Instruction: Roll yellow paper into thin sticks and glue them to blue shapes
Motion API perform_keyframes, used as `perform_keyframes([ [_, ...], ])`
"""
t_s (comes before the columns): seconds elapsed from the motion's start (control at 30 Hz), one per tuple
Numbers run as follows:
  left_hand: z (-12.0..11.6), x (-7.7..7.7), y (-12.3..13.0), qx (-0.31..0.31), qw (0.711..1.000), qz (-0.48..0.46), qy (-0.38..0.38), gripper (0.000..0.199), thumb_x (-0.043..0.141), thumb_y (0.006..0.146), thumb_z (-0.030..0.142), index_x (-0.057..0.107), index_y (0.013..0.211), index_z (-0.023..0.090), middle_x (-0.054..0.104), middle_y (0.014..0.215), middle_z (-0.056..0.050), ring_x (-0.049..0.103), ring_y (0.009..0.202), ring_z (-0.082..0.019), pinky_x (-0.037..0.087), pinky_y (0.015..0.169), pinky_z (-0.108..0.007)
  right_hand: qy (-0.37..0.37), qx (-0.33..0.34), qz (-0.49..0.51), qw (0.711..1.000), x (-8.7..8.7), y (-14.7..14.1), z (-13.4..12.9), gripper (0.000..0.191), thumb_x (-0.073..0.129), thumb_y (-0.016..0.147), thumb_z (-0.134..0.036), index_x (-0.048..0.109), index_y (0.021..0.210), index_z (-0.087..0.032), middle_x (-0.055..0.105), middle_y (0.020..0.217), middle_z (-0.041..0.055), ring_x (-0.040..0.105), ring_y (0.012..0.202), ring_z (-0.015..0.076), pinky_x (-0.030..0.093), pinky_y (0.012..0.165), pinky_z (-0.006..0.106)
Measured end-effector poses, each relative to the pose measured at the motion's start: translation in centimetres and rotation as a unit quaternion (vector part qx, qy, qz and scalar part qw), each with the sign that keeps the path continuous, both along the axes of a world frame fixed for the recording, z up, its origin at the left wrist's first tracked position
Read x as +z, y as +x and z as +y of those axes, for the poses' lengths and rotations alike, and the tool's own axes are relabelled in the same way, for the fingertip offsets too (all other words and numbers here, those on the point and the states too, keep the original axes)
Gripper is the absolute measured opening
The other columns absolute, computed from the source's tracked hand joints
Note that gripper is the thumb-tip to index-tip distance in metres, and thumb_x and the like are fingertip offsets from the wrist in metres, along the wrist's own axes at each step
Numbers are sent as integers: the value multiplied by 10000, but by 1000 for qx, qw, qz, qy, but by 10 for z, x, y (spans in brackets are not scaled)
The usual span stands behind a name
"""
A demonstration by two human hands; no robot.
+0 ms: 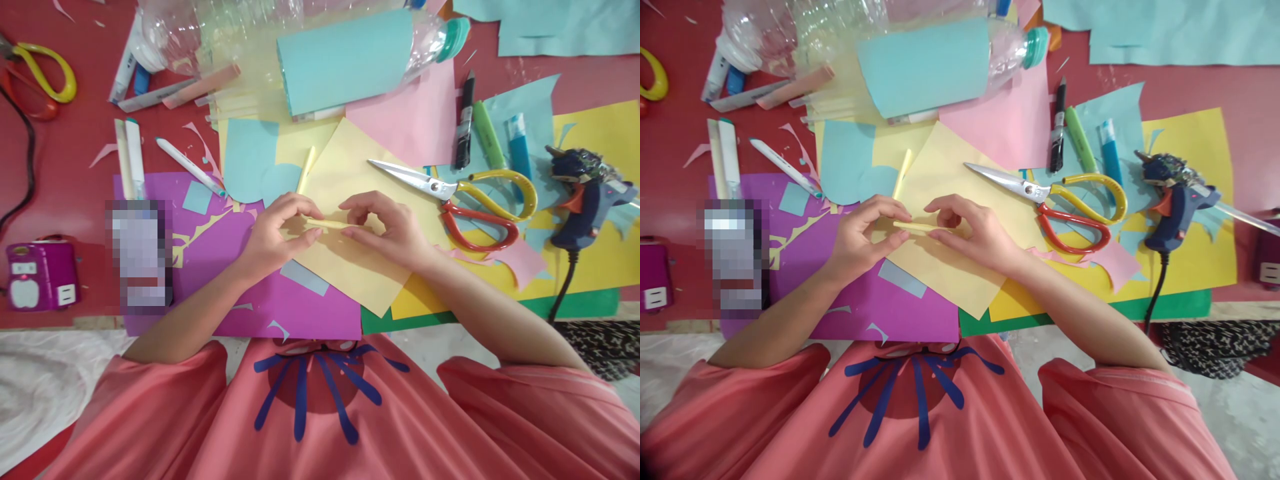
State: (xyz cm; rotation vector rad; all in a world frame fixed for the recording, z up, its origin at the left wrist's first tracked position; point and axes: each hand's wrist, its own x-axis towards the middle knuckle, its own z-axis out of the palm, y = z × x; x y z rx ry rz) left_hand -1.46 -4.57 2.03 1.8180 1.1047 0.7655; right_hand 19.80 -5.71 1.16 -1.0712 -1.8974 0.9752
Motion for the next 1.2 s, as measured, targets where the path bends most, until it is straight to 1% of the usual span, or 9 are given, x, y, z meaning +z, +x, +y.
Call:
perform_keyframes([
  [0.1,0,1,0,7,1000,-7,14,54,627,814,289,614,818,237,655,883,-6,616,860,-151,507,835,-320,-8,-5,0,1000,0,0,0,206,613,854,-330,584,1001,-189,591,739,-26,568,659,84,489,626,235],
  [0.27,0,-5,-2,19,999,-29,21,66,641,817,308,630,807,243,655,856,-4,611,843,-151,512,827,-325,-6,-6,-21,1000,0,1,2,226,614,845,-379,631,939,-174,632,755,8,572,682,104,479,627,258],
  [0.4,0,-7,-3,35,999,-20,14,103,654,810,356,643,807,253,654,862,-8,608,835,-160,518,821,-344,7,-4,-21,1000,2,1,4,166,613,850,-343,651,876,-183,646,747,10,560,668,103,459,618,262],
  [0.6,0,-8,-4,46,998,-25,18,100,664,802,345,644,789,248,657,861,-8,618,838,-158,526,823,-342,9,-18,-2,1000,3,2,5,117,626,843,-304,653,830,-191,649,742,8,558,653,102,443,595,259],
  [0.67,-1,-8,-3,42,999,-26,1,105,668,794,335,643,848,248,670,889,-12,626,867,-160,530,837,-339,7,-20,-12,1000,3,3,4,107,623,843,-297,650,829,-195,651,747,9,565,660,107,447,603,263],
  [0.77,-3,-7,-2,25,998,-49,-26,287,681,777,304,610,1048,242,693,953,-17,646,902,-152,536,863,-320,24,-14,-23,999,2,3,3,105,618,848,-299,647,823,-201,651,744,8,574,670,113,453,616,269],
  [0.83,-5,-5,-1,13,997,-64,-37,364,684,779,285,576,1122,232,707,966,-20,662,916,-146,541,869,-304,45,-7,-21,999,1,2,3,109,621,849,-307,648,819,-206,651,742,7,577,672,114,455,618,270],
  [1.03,-10,-3,-1,5,999,-37,-31,374,661,823,349,546,1159,229,729,927,-30,705,917,-171,573,801,-284,77,-2,-7,997,-2,1,2,112,621,858,-314,650,818,-213,656,732,13,596,685,128,471,630,287],
  [1.2,-13,-6,-3,7,1000,1,27,351,640,845,366,558,1160,234,738,926,-37,717,908,-183,573,844,-322,76,2,-12,997,-1,1,2,120,609,868,-314,649,811,-215,662,739,19,608,706,138,485,646,300],
])
